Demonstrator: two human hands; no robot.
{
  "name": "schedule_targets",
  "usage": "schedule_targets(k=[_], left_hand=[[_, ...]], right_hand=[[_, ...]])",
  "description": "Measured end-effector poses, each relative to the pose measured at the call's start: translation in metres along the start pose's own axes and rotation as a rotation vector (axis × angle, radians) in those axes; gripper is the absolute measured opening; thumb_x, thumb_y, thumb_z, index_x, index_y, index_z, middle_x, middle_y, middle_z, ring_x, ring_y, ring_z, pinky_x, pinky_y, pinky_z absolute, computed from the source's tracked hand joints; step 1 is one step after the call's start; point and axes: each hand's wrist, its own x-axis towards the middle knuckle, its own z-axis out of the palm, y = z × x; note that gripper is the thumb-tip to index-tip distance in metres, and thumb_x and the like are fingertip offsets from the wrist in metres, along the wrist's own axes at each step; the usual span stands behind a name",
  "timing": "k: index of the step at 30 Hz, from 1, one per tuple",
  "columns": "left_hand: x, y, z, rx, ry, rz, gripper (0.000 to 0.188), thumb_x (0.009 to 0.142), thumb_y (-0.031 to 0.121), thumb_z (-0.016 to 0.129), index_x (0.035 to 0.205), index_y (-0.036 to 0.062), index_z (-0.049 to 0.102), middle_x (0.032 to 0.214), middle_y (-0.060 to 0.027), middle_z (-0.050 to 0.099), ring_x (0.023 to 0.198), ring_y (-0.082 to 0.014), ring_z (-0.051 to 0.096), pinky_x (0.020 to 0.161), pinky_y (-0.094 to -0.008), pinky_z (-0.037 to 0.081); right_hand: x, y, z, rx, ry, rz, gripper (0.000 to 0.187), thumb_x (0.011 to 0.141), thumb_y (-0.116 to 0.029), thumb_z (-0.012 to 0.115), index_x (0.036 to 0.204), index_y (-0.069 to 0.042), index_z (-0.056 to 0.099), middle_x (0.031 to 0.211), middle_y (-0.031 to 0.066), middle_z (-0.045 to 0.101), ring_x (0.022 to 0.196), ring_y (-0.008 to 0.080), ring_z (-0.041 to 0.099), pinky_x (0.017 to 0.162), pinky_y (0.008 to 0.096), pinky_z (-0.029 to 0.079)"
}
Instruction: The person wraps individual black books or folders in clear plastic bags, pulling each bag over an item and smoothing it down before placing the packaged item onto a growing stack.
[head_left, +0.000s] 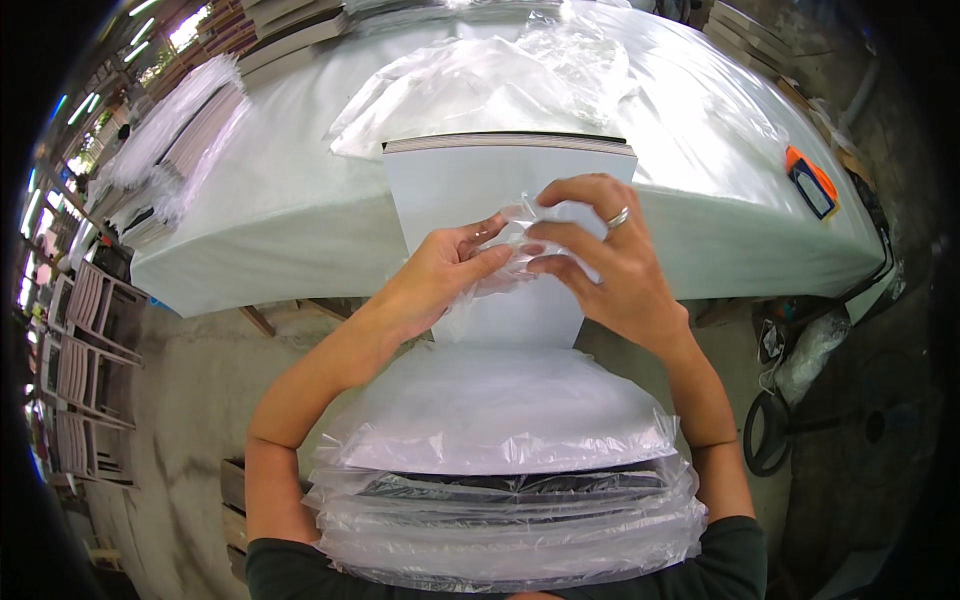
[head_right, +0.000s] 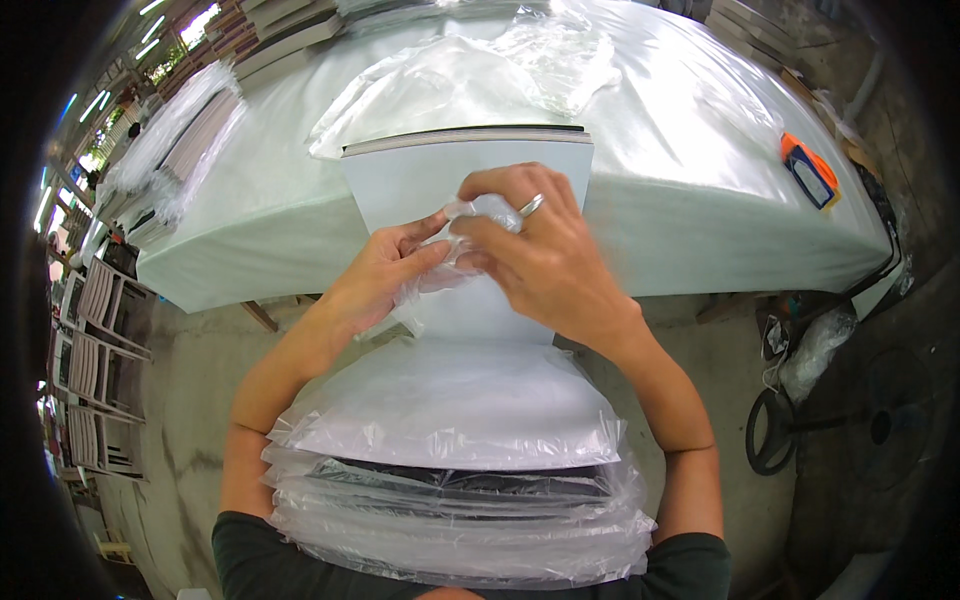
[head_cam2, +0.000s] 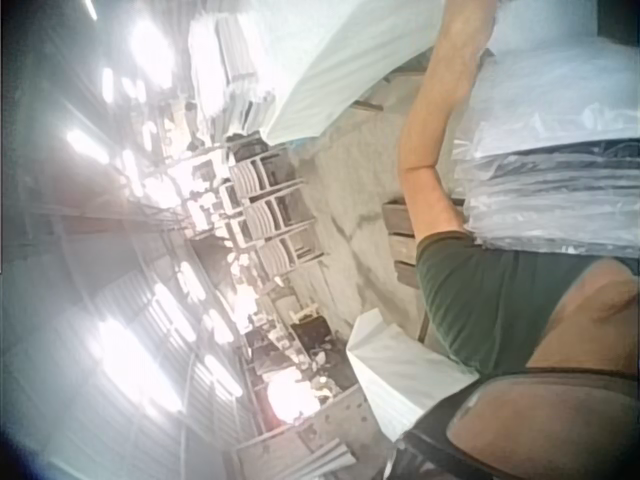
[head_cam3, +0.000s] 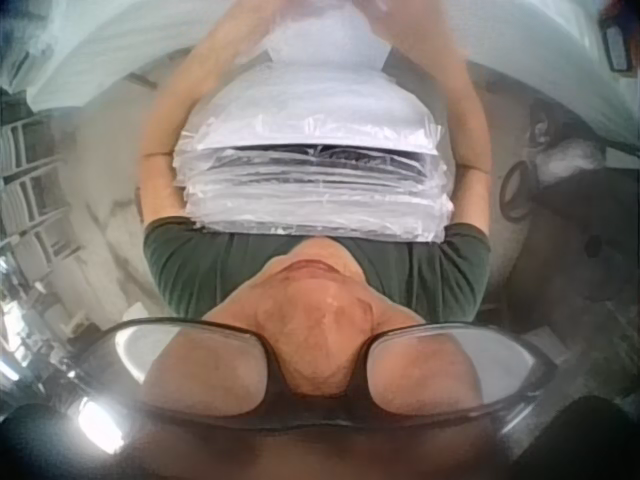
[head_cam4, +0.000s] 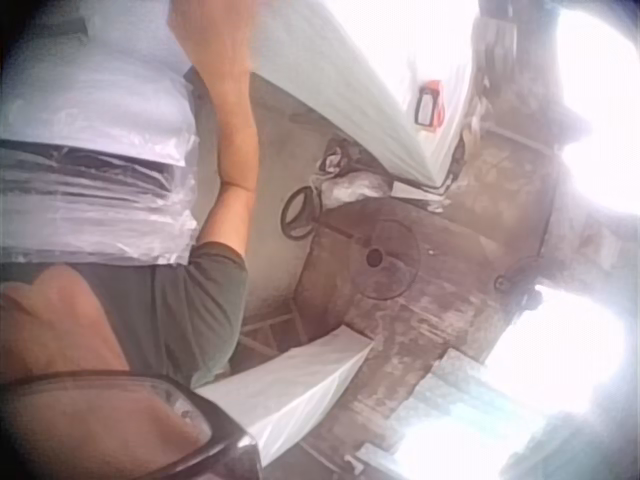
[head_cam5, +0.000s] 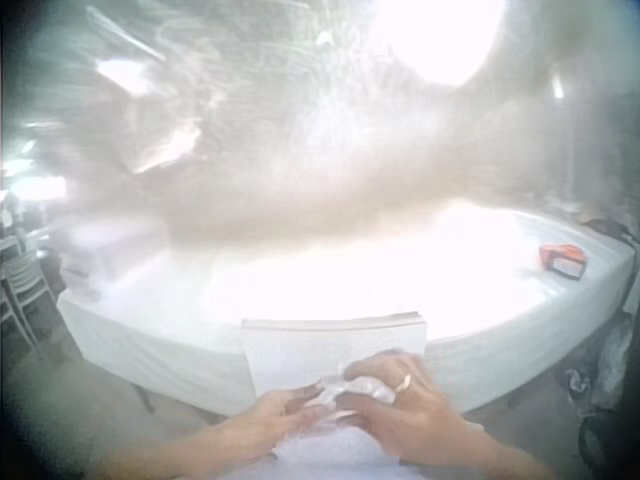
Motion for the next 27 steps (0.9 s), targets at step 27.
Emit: schedule_targets(k=[27], left_hand=[[-0.011,0.004,0.012,0.29,0.227,0.338,0.047,0.096,0.023,0.045,0.138,0.0046,0.034,0.125,-0.0032,0.049,0.101,-0.0086,0.049,0.089,-0.0222,0.038]], right_hand=[[-0.02,0.032,0.016,1.171,-0.255,0.876,0.069,0.067,-0.02,0.08,0.121,-0.001,0.042,0.104,0.0069,0.053,0.1,0.0129,0.05,0.068,0.0244,0.047]])
